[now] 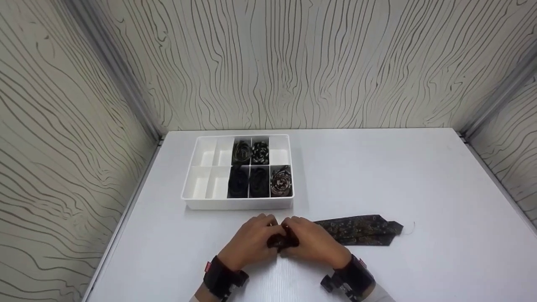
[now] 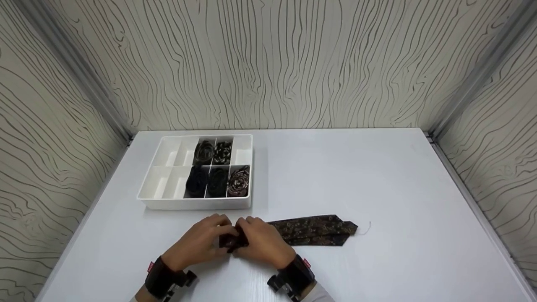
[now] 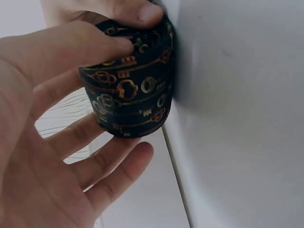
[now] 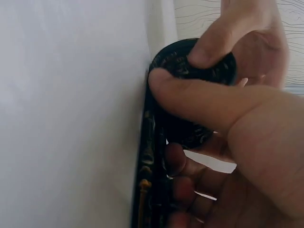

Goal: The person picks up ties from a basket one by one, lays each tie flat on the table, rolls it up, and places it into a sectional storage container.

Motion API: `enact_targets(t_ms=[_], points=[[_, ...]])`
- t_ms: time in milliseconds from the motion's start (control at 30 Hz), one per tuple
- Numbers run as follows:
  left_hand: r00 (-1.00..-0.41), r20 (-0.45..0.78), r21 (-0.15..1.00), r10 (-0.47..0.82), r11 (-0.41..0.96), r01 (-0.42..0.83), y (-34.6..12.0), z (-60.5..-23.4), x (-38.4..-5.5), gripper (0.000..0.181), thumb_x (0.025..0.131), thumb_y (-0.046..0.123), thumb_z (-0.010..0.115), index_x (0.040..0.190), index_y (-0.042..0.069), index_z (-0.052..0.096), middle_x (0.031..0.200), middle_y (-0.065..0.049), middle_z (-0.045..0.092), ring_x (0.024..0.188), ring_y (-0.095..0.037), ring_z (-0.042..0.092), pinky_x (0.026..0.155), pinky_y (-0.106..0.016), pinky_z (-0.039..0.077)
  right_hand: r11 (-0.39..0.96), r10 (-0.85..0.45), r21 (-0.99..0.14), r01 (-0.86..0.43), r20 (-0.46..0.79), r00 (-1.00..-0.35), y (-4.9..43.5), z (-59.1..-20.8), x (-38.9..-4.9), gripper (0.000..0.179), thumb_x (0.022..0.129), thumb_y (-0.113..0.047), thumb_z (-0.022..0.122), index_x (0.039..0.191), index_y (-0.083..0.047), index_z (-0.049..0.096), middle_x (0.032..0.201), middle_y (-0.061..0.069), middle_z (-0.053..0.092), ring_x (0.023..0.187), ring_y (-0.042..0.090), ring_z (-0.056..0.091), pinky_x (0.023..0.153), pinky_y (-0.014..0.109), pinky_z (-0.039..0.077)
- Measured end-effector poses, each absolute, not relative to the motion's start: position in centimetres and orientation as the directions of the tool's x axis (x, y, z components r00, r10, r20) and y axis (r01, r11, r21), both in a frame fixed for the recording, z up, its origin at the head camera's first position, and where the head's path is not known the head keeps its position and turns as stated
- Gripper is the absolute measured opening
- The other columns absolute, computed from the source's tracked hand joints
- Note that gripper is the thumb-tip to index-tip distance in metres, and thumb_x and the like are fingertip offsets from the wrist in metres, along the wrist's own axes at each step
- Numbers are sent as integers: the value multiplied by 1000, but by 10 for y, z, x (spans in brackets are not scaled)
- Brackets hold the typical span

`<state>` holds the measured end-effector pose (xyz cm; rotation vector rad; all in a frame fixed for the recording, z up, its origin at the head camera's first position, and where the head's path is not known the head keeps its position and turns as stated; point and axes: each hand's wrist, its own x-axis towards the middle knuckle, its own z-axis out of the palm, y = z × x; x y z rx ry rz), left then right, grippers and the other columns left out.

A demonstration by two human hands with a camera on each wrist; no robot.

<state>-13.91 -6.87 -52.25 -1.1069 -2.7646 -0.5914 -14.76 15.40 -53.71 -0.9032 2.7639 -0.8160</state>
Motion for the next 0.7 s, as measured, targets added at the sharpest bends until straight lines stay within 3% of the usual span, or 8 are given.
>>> enact_targets(t_ms=[267, 467, 700], points=[[-705, 271, 247, 655, 660, 709, -65, -522, -138, 41, 82, 31, 90, 117, 23, 71, 104, 4, 67, 95, -15, 62, 85, -31, 54, 641, -580, -567, -516, 81, -810, 159, -538, -146, 48, 84, -29, 89, 123, -16, 65, 107, -5, 60, 98, 12, 62, 90, 37, 59], [-706, 277, 236, 652, 666, 708, -64, -522, -138, 33, 83, 32, 90, 112, 25, 75, 105, 5, 66, 95, -14, 60, 84, -30, 52, 665, -564, -554, -502, 68, -823, 162, -540, -147, 44, 83, -36, 89, 116, -20, 66, 104, -6, 64, 93, 12, 63, 84, 35, 57], [-704, 293, 226, 647, 668, 709, -62, -523, -139, 35, 80, 33, 92, 111, 26, 78, 103, 6, 66, 94, -14, 60, 86, -30, 53, 669, -565, -537, -514, 80, -821, 165, -543, -147, 47, 83, -40, 89, 120, -21, 66, 105, -7, 68, 92, 11, 65, 81, 32, 55]])
